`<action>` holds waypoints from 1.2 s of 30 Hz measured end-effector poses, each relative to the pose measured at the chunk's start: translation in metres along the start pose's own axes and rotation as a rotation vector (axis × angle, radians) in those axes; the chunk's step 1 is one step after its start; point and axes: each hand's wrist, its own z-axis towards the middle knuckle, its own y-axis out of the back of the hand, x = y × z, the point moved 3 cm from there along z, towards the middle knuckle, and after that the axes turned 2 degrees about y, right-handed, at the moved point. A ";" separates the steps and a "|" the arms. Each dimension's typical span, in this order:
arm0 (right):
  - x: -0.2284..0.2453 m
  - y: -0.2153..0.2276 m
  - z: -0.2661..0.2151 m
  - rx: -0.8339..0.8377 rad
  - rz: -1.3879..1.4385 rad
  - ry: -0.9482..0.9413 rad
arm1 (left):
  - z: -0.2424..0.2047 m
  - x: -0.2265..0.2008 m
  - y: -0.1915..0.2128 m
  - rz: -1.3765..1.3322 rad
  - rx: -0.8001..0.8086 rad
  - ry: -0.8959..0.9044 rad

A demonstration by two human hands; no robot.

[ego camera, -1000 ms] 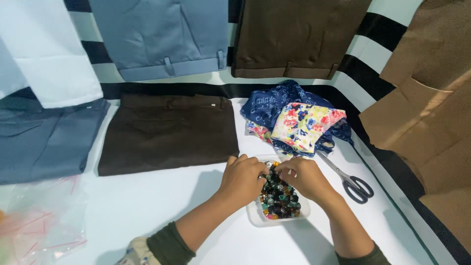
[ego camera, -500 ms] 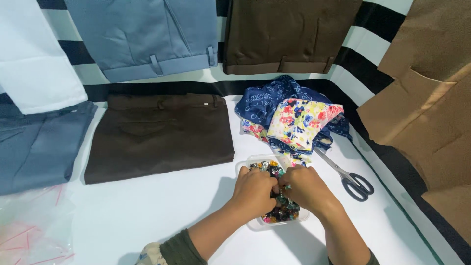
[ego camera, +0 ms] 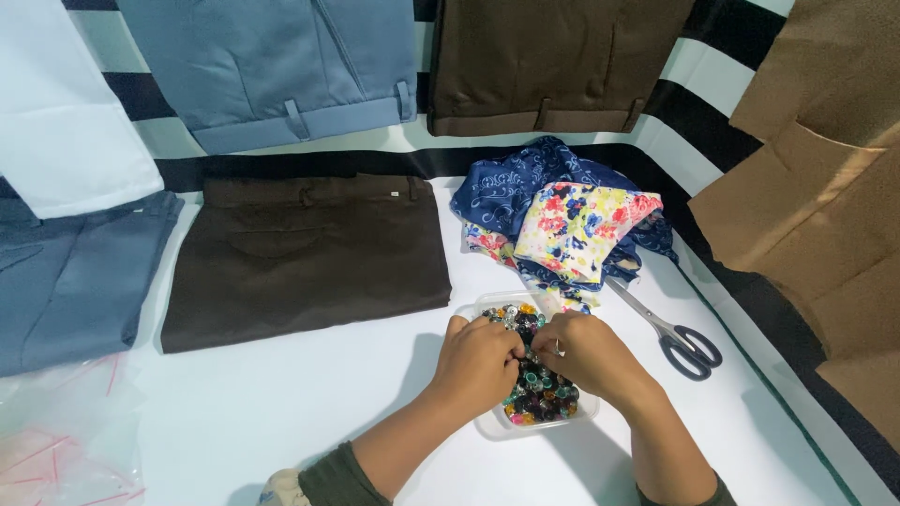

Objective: Sorting small buttons from a tray and placing them into small plastic bags on a work surface.

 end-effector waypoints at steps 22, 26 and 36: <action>0.032 0.027 -0.008 -0.233 0.551 -0.213 | -0.002 -0.010 0.028 -0.228 -0.248 -0.022; 0.040 0.032 -0.012 -0.218 0.673 -0.250 | -0.001 -0.007 0.027 -0.314 -0.282 -0.043; 0.022 0.018 -0.010 -0.080 -0.111 -0.220 | -0.004 -0.001 0.017 -0.254 -0.279 0.023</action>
